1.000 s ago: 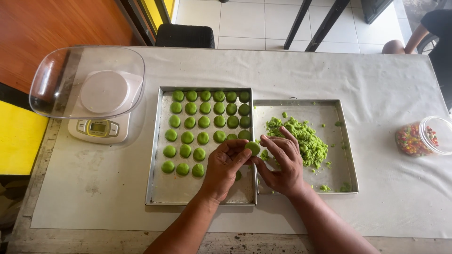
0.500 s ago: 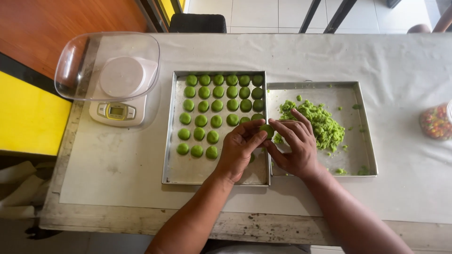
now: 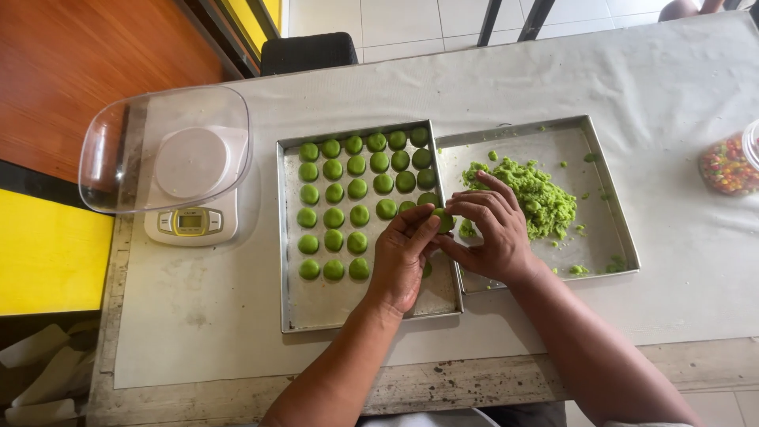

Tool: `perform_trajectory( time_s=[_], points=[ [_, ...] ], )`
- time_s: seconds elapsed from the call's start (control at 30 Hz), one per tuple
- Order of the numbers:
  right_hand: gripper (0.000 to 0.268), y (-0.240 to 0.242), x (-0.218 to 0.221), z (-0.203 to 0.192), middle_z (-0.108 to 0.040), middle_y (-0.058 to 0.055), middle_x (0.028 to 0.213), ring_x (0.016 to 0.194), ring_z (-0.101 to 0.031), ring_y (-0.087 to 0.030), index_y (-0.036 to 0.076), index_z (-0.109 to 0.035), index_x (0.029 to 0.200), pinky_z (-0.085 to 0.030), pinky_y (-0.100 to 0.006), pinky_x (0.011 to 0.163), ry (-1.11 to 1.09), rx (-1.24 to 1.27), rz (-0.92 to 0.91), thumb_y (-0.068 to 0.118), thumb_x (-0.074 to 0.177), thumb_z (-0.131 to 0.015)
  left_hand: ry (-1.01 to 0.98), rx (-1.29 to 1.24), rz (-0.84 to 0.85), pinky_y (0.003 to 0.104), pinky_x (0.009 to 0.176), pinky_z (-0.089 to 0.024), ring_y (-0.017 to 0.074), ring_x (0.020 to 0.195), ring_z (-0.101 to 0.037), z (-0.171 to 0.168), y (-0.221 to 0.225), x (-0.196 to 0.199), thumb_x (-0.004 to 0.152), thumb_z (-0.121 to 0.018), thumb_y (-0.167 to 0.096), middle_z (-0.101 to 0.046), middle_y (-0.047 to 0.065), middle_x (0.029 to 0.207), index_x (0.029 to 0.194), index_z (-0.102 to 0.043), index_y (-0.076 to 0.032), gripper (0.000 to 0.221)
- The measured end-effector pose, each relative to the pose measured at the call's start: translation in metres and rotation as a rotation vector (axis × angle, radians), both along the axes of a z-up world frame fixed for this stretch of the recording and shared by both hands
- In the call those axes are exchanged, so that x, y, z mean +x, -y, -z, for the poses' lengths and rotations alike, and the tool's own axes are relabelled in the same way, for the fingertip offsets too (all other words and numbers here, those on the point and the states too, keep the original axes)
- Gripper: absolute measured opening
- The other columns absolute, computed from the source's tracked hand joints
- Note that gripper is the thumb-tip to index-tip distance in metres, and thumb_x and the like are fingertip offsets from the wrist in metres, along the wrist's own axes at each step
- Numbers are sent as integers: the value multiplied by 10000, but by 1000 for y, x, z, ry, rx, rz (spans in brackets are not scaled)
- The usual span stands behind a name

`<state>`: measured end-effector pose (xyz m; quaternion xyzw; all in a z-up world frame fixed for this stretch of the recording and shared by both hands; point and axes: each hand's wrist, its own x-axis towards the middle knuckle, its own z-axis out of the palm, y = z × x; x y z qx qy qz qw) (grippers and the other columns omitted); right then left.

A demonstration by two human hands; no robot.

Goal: Shaping green dough into small uniform balls and arranging them in rows on a baking tray.

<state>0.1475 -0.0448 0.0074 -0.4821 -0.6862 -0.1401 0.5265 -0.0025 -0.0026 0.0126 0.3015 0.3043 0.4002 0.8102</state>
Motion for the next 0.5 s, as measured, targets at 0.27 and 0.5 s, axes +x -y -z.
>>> perform_trajectory(
  time_s=[0.27, 0.5],
  points=[
    [391, 5, 1, -1, -727, -128, 1001, 963, -716, -303, 33, -767, 1166, -464, -575, 1095, 65, -26, 36, 232, 837, -838, -56, 104, -46, 343, 833, -644, 180, 849, -737, -11, 4, -1, 914, -768, -98, -742, 149, 992, 1225, -662, 38, 355],
    [417, 10, 5, 2, -722, -134, 1002, 944, -713, -319, 10, -738, 1150, -475, -577, 1086, -29, 4, -1, 205, 810, -878, -80, 204, -2, 374, 810, -667, 213, 820, -767, -6, 8, -2, 913, -781, -129, -767, 171, 935, 1198, -701, 24, 333]
  ],
)
